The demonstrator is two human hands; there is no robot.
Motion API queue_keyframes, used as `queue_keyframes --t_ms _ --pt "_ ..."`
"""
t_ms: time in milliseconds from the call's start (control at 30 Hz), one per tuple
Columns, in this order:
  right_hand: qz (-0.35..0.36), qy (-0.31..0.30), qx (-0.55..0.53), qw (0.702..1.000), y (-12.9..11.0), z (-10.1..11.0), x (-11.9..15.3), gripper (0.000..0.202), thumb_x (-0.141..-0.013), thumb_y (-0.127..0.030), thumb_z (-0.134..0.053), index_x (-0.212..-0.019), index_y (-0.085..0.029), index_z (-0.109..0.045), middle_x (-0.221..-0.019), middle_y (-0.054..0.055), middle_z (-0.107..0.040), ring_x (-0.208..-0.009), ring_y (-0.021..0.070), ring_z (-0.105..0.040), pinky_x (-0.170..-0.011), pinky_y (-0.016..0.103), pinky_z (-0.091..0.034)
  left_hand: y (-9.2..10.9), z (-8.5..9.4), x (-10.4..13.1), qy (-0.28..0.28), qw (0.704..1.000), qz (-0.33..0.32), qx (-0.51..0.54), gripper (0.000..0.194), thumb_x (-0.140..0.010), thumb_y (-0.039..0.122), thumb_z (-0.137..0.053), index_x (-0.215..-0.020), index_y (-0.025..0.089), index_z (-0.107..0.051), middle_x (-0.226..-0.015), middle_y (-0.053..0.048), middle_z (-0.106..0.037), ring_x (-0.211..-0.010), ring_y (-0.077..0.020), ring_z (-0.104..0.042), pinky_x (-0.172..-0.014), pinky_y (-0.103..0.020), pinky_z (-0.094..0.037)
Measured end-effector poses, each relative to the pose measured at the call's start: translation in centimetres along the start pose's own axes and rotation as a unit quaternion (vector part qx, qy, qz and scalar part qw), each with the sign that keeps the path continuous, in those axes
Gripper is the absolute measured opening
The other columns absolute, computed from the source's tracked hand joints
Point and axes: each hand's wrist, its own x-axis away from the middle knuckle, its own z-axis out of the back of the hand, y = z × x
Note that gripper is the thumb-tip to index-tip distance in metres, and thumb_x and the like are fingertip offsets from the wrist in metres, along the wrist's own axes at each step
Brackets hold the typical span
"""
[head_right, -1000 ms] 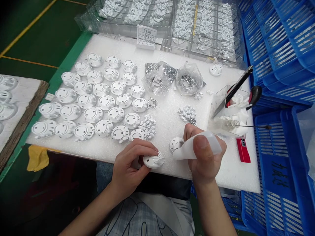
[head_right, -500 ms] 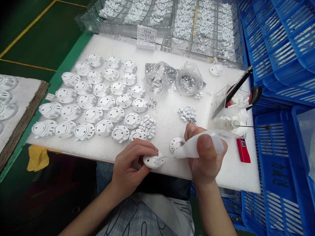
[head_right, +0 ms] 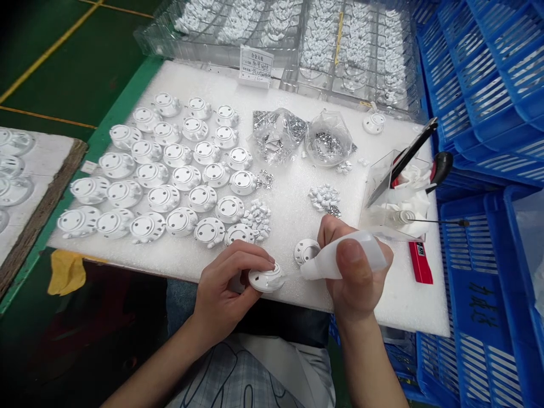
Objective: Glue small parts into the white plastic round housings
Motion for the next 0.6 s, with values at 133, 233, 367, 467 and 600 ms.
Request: queue_keyframes --t_ms 133,233,367,467,600 --pt "-0.007 0.006 0.01 1.0 -0.04 -0.07 0.03 0.059 -0.081 -0.051 -0.075 -0.046 -0.02 -0.04 -0.045 -0.005 -0.024 -0.045 0.0097 -0.024 -0.05 0.031 -0.018 0.03 0.03 0.0 0.001 1.0 0.0 -0.003 0.024 -0.082 -0.002 -0.063 -0.094 0.017 -0.07 -0.093 -0.005 -0.072 -0.073 -0.0123 -0.065 -0.054 -0.017 -0.049" --pt "-0.016 0.004 0.016 1.0 -0.1 -0.06 0.05 0.059 -0.08 -0.052 -0.076 -0.046 -0.02 -0.04 -0.045 -0.004 -0.024 -0.046 0.0101 -0.024 -0.051 0.031 -0.019 0.04 0.04 0.01 0.0 1.0 0.001 -0.002 0.023 -0.082 -0.001 -0.064 -0.094 0.017 -0.07 -0.093 -0.005 -0.072 -0.073 -0.0123 -0.065 -0.054 -0.017 -0.049" --pt "-0.009 0.011 0.01 1.0 -0.11 0.07 -0.03 0.06 -0.081 -0.052 -0.077 -0.046 -0.02 -0.039 -0.043 -0.004 -0.024 -0.044 0.0097 -0.023 -0.049 0.032 -0.018 0.04 0.02 -0.04 -0.001 1.0 0.002 -0.002 0.023 -0.081 -0.002 -0.063 -0.094 0.017 -0.07 -0.093 -0.005 -0.072 -0.073 -0.0121 -0.065 -0.054 -0.017 -0.049" --pt "0.008 0.011 0.012 1.0 -0.11 0.11 -0.32 0.062 -0.084 -0.057 -0.073 -0.047 -0.021 -0.039 -0.041 -0.004 -0.025 -0.041 0.0097 -0.023 -0.047 0.032 -0.019 0.01 0.03 -0.02 -0.002 1.0 0.006 0.002 0.023 -0.082 -0.002 -0.063 -0.093 0.017 -0.07 -0.093 -0.005 -0.072 -0.074 -0.0121 -0.065 -0.055 -0.017 -0.049" --pt "0.012 0.007 0.019 1.0 -0.27 -0.15 -0.77 0.063 -0.088 -0.068 -0.064 -0.051 -0.022 -0.041 -0.045 -0.004 -0.025 -0.044 0.0117 -0.025 -0.047 0.032 -0.022 -0.05 0.03 0.11 -0.005 1.0 0.013 0.012 0.023 -0.082 -0.001 -0.064 -0.094 0.017 -0.069 -0.094 -0.005 -0.071 -0.072 -0.0118 -0.064 -0.055 -0.017 -0.049"
